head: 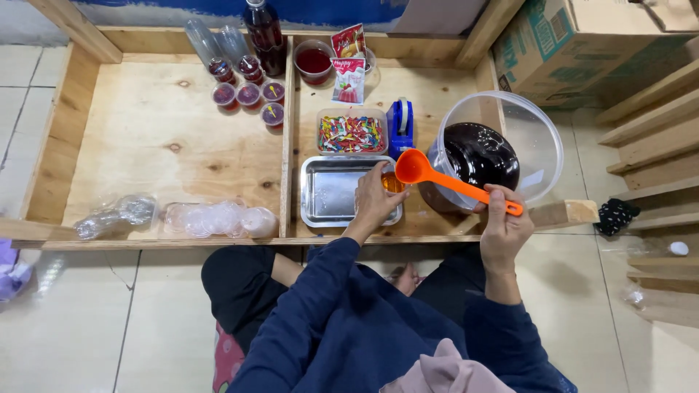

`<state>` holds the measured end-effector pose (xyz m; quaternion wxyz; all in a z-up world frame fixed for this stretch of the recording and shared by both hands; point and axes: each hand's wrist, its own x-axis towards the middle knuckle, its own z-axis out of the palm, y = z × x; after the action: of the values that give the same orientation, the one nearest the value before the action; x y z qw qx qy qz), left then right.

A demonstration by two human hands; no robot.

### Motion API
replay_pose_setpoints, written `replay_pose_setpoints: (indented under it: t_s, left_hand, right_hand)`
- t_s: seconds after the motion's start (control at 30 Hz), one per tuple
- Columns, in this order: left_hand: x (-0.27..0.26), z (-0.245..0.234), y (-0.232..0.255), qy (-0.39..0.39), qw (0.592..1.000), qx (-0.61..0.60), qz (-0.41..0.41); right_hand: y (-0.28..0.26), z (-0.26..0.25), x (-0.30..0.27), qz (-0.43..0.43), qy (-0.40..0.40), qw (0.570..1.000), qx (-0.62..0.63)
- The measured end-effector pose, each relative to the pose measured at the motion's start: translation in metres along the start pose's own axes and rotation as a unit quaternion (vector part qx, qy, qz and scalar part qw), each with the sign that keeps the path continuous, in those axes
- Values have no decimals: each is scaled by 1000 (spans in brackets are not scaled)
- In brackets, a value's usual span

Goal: The person fills small plastic cups with a dark liquid from a large container using a ladle and then places small colorful items into the cups.

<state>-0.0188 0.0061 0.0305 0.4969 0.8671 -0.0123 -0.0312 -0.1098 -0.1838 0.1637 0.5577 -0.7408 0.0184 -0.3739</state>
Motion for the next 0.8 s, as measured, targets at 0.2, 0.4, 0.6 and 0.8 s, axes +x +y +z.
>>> replay_pose_setpoints:
  t_s: [0.2,0.4,0.6,0.8]
  left_hand:
    - [-5,-8,4,6,999,-34,9]
    - [-2,-3,-3,11,999,-29,18]
    - [-1,-4,-4,7,1000,-18,18]
    - [9,16,-26,25,999,-8,26]
  right_hand:
    - [-2,2,-5,-50,-26,998,-25]
    - [-11,4,-6,-69,-46,996,-35]
    - [-15,5,-4,-124,-62,990,-3]
    - [-23,2,-9,-154,-71,986,7]
